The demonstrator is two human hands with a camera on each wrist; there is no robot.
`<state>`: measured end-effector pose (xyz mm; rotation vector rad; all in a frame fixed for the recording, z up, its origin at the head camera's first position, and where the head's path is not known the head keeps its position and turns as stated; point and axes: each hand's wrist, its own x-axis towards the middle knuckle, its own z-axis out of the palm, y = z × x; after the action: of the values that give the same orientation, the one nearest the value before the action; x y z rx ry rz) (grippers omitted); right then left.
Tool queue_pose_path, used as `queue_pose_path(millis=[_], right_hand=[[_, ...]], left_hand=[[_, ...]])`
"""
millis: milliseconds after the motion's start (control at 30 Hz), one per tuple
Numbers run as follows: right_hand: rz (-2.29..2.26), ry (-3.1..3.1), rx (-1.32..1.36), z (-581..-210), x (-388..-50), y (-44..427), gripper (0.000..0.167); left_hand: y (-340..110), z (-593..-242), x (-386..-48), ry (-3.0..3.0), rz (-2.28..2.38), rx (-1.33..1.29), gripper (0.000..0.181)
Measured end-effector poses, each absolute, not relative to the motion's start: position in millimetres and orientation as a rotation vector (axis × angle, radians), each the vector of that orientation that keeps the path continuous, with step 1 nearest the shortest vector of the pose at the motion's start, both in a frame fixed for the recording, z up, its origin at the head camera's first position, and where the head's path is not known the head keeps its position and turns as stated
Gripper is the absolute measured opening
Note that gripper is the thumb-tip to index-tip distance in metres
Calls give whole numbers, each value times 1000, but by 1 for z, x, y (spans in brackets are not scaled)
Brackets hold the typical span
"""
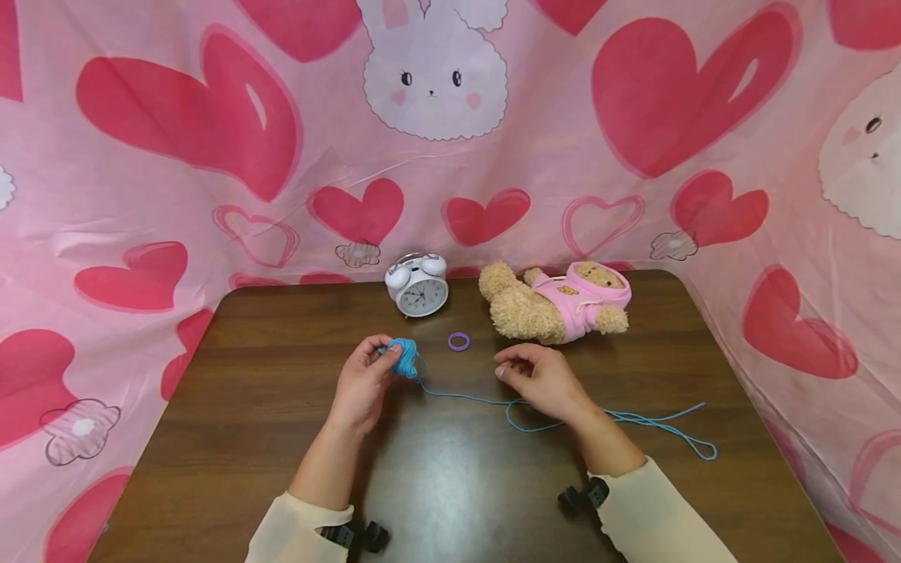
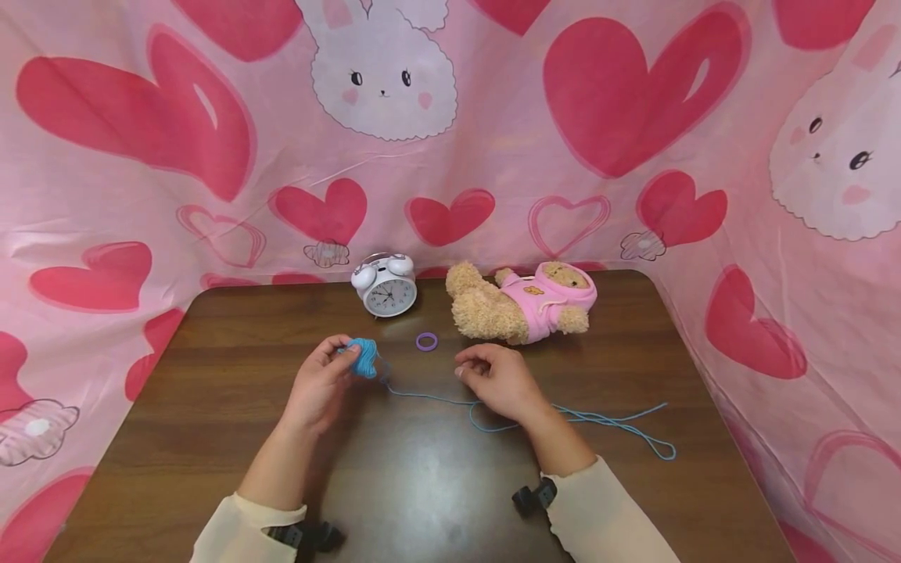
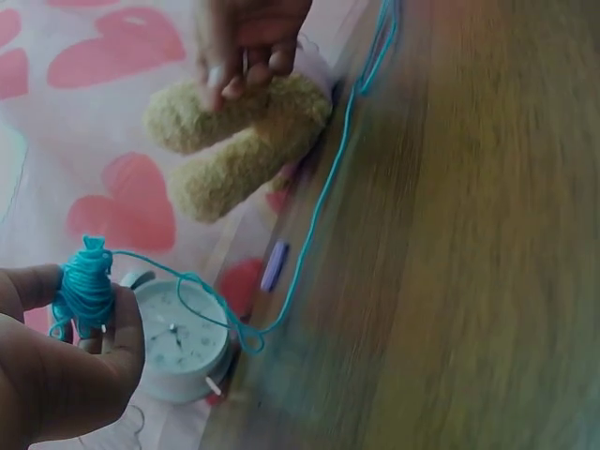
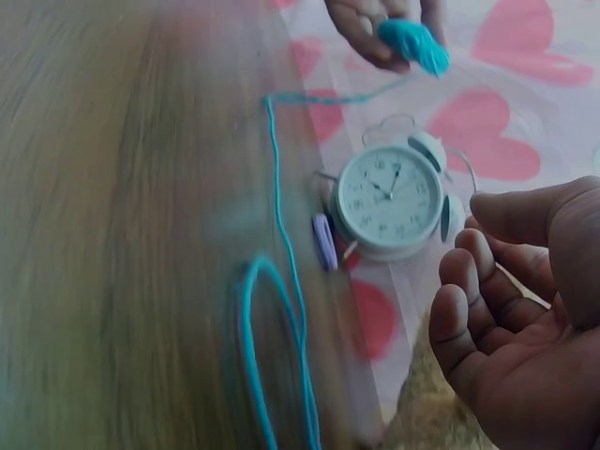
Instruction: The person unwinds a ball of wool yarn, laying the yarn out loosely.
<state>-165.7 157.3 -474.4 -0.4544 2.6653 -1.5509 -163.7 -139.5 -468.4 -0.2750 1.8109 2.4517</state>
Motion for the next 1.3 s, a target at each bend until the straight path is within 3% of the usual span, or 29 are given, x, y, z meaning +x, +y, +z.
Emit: queue_pose_path(millis=[700,1300], right_hand=[[-1549,2672,-634,-480,-170,101,15],[-1550,2734,-593,-474,-169,101,5]], left_hand=[[-103,-474,-157,1758,2434,-186,12],[-106,-472,-157,1790,2425,-200,14]])
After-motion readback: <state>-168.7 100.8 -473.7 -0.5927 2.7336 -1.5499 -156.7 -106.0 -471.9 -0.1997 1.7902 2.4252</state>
